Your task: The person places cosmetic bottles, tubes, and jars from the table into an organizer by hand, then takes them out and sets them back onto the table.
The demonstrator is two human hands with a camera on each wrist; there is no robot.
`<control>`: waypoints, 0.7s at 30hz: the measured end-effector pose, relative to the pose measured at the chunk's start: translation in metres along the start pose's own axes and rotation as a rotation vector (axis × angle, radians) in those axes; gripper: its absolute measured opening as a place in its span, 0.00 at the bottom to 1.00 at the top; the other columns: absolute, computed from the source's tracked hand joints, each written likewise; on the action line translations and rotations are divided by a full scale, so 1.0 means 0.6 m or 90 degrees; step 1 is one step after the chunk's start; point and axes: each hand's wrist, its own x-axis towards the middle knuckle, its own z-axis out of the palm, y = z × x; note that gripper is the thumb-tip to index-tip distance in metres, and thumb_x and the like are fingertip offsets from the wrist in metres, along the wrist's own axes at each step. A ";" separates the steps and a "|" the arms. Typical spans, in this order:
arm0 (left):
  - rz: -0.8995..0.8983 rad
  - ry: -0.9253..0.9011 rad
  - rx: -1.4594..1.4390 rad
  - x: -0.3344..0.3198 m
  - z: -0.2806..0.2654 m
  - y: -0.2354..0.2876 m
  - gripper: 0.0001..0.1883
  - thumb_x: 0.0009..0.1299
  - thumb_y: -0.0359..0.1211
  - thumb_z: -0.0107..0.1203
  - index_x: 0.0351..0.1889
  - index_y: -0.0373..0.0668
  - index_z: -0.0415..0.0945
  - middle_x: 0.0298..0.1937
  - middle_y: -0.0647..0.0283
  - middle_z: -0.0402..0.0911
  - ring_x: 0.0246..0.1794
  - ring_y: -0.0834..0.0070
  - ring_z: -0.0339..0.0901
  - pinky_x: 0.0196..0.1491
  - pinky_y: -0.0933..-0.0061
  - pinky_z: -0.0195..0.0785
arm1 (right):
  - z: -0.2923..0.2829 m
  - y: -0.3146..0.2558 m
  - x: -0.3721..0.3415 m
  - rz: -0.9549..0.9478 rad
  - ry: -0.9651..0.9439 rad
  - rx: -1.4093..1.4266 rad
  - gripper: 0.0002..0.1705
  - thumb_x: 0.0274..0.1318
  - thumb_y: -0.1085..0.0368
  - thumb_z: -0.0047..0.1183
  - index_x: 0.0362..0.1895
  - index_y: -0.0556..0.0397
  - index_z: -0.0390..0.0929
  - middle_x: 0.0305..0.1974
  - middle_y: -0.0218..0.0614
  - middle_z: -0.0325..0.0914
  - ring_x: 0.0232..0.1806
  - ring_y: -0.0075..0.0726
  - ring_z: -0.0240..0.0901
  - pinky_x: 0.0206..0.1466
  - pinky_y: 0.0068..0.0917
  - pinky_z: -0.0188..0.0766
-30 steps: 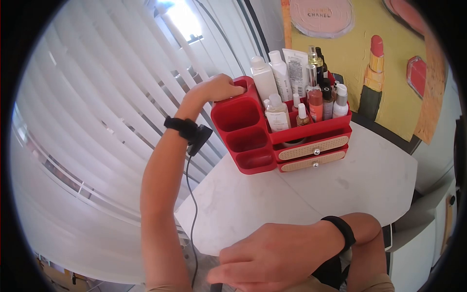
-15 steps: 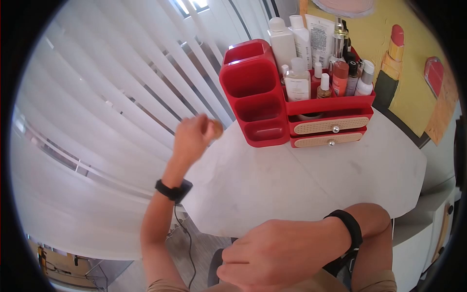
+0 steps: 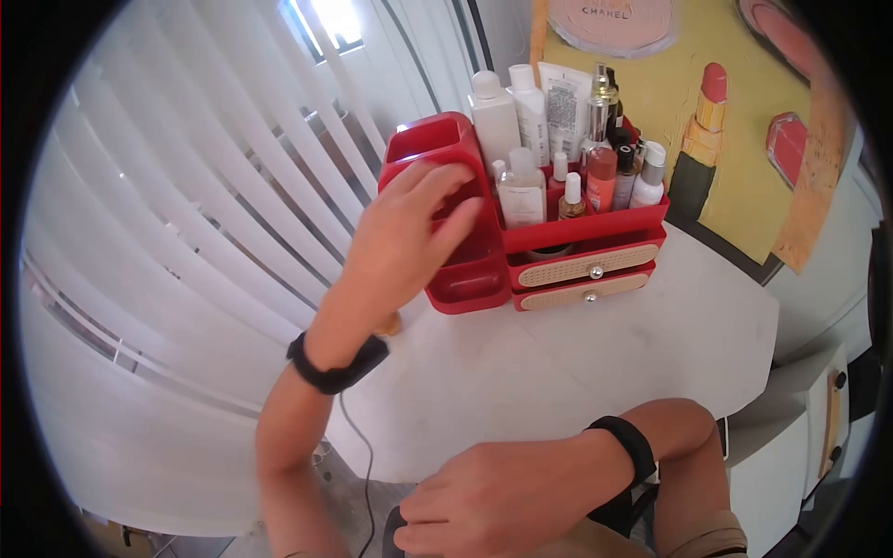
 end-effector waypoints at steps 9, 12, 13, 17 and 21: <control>0.178 0.000 0.062 0.123 0.061 0.008 0.11 0.76 0.36 0.56 0.47 0.37 0.81 0.39 0.57 0.82 0.39 0.61 0.79 0.48 0.66 0.74 | -0.015 -0.015 0.000 0.006 0.024 0.017 0.07 0.51 0.73 0.56 0.35 0.59 0.72 0.28 0.36 0.68 0.29 0.38 0.75 0.28 0.32 0.72; 0.153 0.160 0.017 0.089 -0.017 0.032 0.10 0.76 0.34 0.57 0.46 0.38 0.82 0.41 0.58 0.83 0.38 0.65 0.79 0.46 0.70 0.73 | -0.015 -0.020 -0.001 0.043 -0.036 0.048 0.08 0.51 0.72 0.56 0.35 0.59 0.72 0.29 0.37 0.68 0.30 0.39 0.76 0.28 0.33 0.72; 0.138 0.148 0.029 0.066 -0.038 0.031 0.10 0.76 0.34 0.57 0.46 0.38 0.82 0.41 0.58 0.83 0.38 0.65 0.79 0.46 0.70 0.73 | -0.010 -0.020 -0.001 0.035 -0.029 0.068 0.08 0.51 0.72 0.56 0.35 0.59 0.72 0.29 0.37 0.68 0.30 0.39 0.76 0.28 0.33 0.72; 0.058 0.058 0.028 -0.036 -0.068 0.017 0.07 0.73 0.32 0.60 0.44 0.40 0.81 0.42 0.56 0.82 0.38 0.54 0.80 0.45 0.61 0.74 | -0.005 -0.018 -0.002 0.045 -0.046 0.070 0.07 0.51 0.71 0.56 0.34 0.58 0.72 0.29 0.37 0.69 0.31 0.40 0.76 0.30 0.34 0.73; 0.054 -0.103 0.084 -0.120 -0.017 -0.065 0.08 0.72 0.31 0.63 0.45 0.39 0.82 0.44 0.59 0.84 0.43 0.61 0.79 0.48 0.67 0.74 | 0.007 -0.014 -0.001 0.040 -0.035 0.052 0.06 0.52 0.71 0.55 0.34 0.58 0.72 0.29 0.37 0.70 0.31 0.39 0.77 0.31 0.33 0.74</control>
